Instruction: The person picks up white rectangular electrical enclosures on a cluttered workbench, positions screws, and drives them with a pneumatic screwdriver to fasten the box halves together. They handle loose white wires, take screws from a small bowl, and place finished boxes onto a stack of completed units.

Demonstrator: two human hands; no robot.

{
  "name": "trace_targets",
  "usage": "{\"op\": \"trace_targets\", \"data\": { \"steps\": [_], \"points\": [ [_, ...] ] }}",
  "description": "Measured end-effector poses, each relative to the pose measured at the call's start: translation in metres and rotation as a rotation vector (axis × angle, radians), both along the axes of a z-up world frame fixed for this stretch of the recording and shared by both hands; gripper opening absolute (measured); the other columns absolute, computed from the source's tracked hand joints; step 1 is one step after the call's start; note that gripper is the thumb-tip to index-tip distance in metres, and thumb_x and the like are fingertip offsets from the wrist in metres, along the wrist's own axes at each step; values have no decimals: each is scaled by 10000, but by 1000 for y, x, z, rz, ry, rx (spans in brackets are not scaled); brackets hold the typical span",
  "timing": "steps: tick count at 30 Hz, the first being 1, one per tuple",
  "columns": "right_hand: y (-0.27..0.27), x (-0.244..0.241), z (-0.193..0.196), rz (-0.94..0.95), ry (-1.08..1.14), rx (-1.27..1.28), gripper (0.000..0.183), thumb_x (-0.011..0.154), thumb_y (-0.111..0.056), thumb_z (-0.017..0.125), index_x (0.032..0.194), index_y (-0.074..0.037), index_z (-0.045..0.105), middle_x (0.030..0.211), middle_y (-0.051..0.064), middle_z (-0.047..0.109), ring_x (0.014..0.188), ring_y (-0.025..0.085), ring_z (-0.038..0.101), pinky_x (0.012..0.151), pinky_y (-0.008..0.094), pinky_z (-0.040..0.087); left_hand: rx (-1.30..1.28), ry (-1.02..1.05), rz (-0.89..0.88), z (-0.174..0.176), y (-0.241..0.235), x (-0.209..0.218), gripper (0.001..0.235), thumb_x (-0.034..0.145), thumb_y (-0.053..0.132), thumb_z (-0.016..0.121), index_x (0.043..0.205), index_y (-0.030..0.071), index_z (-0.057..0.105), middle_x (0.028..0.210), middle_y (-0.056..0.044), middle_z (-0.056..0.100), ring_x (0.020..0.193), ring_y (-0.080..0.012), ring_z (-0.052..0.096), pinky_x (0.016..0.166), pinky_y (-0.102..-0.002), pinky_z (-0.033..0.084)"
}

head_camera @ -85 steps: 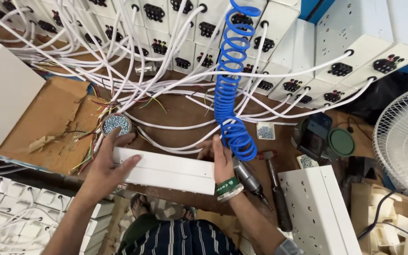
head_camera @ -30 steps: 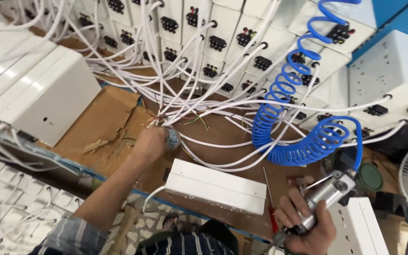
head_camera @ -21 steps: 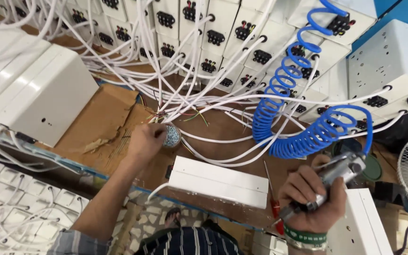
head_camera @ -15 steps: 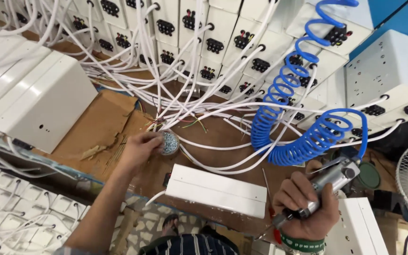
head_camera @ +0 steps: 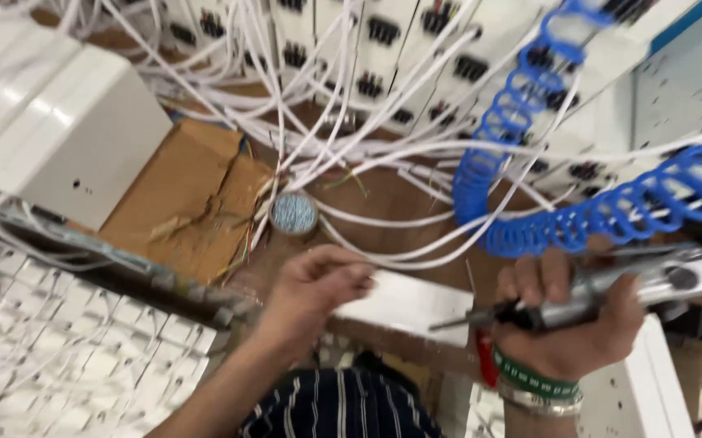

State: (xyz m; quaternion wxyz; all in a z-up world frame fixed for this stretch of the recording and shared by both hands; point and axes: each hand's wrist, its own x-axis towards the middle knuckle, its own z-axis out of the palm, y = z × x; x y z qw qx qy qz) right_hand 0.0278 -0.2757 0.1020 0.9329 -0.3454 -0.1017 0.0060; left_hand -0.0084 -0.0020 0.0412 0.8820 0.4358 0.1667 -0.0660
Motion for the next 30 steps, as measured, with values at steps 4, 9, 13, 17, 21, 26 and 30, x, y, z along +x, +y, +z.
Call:
{"op": "trace_targets", "data": {
  "steps": [4, 9, 13, 17, 21, 26, 30],
  "points": [
    [17, -6, 10, -145, -20, -28, 385, 1054, -503, 573, 1233, -162, 584, 722, 16, 497, 631, 146, 435, 624, 306, 370, -139, -68, -176, -5, -33, -14, 208, 940, 72, 708, 1132, -5, 728, 999, -102, 765, 920, -183, 739, 856, -326, 623],
    [34, -15, 17, -324, -50, -145, 382, 1046, -468, 599, 1239, -142, 555, 716, 37, 496, 602, 183, 468, 559, 338, 374, -274, -6, -283, -6, -41, -20, 238, 957, 105, 696, 1162, -6, 742, 995, -95, 760, 905, -154, 736, 855, -314, 620],
    [39, -17, 17, -394, -96, -238, 407, 1048, -479, 632, 1237, -134, 532, 714, 37, 484, 595, 192, 487, 589, 368, 430, -317, 34, -286, -16, -44, -24, 218, 970, 102, 703, 1144, -24, 742, 978, -104, 757, 888, -166, 735, 835, -317, 621],
    [44, -16, 17, -434, -94, -258, 425, 1040, -470, 654, 1255, -129, 523, 712, 40, 481, 588, 198, 490, 579, 369, 442, -380, 79, -272, -13, -48, -27, 210, 955, 74, 710, 1143, -15, 742, 994, -94, 761, 909, -173, 739, 850, -310, 622],
    [46, -17, 16, -454, -103, -277, 442, 1036, -466, 664, 1278, -124, 523, 707, 40, 476, 579, 193, 482, 564, 365, 436, -397, 111, -265, -11, -48, -27, 211, 936, 56, 713, 1134, -8, 743, 1012, -99, 769, 927, -181, 745, 867, -309, 625],
    [42, -16, 14, -419, -154, -294, 411, 1054, -444, 662, 1238, -115, 498, 720, 58, 476, 575, 196, 473, 558, 370, 437, -313, 88, -251, -5, -50, -27, 218, 918, 51, 730, 1125, -17, 748, 1012, -112, 772, 925, -184, 750, 874, -315, 629],
    [44, -19, 15, -401, -162, -311, 431, 1059, -436, 653, 1281, -115, 472, 716, 56, 468, 568, 195, 470, 549, 367, 435, -186, 3, -221, -6, -53, -29, 224, 917, 55, 738, 1126, -23, 750, 1007, -115, 776, 923, -177, 750, 866, -313, 630]
  ]
}}
